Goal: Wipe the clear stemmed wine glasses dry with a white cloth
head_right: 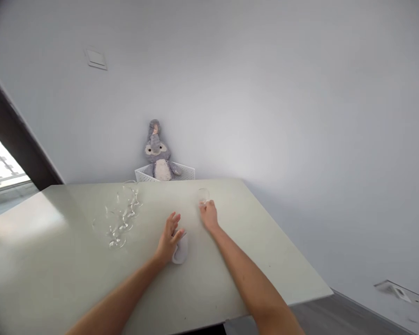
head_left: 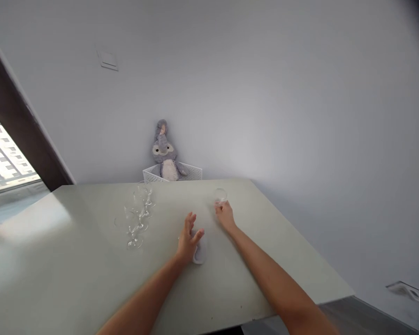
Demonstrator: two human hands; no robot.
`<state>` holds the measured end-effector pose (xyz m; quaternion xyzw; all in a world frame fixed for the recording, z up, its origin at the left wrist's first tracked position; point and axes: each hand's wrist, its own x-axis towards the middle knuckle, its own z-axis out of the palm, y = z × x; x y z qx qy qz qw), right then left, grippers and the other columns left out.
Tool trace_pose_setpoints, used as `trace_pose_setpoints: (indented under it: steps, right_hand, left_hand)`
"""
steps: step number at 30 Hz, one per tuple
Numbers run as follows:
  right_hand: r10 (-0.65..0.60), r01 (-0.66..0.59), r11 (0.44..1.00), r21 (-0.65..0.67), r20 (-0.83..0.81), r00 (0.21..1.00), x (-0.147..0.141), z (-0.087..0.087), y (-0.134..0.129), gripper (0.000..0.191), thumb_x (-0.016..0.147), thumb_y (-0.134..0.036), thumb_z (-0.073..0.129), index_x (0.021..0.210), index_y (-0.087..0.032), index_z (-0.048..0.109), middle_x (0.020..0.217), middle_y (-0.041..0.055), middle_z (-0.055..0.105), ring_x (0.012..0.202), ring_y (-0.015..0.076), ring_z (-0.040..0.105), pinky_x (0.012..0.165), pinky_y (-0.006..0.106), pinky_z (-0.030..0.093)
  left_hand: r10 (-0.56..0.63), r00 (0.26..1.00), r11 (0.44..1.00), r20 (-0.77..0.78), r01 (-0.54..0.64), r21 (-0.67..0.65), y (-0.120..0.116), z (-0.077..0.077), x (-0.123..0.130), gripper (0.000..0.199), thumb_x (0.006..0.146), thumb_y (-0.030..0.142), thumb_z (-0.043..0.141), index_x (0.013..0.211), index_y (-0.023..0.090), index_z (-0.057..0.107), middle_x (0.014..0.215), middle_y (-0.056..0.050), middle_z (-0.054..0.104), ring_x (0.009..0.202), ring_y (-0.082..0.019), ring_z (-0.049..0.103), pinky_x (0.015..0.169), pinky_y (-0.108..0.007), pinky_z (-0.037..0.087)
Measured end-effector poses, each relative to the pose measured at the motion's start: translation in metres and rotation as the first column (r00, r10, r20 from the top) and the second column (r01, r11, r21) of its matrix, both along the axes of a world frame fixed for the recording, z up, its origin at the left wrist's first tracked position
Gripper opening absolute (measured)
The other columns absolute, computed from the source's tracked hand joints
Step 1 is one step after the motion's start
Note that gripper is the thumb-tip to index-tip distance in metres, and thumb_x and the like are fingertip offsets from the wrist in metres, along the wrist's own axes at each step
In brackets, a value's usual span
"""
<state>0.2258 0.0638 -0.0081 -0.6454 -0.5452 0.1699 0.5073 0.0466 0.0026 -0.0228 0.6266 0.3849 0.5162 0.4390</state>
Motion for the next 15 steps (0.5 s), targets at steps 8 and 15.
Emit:
trace_pose_setpoints:
  steps: [8,15]
  right_hand:
    - [-0.186,0.165,0.976,-0.145,-0.148,0.971,0.066,-0.005,0.069,0.012,0.07,-0.02,0.046,0.073,-0.013,0.057,0.048,-0.0014,0.05,0.037,0.0094,0.044,0.044,0.022,0.036]
    - [-0.18,0.142,0.98,-0.14,-0.312,0.933,0.067,0.0,0.081,0.013,0.067,-0.021,0.052,0.076,-0.012,0.055,0.047,-0.0047,0.048,0.036,0.0073,0.041,0.045,0.021,0.035]
  left_hand:
    - [-0.005,0.966,0.991,0.259,0.038,-0.125,0.003,0.0,0.002,0.047,0.077,0.037,0.054,0.119,0.024,0.04,0.118,-0.012,0.05,0.113,-0.021,0.045,0.097,-0.043,0.03]
    - [-0.004,0.956,0.988,0.293,0.05,-0.148,0.002,0.005,0.002,0.037,0.078,0.036,0.052,0.111,0.023,0.044,0.11,-0.01,0.055,0.106,-0.019,0.05,0.093,-0.04,0.034]
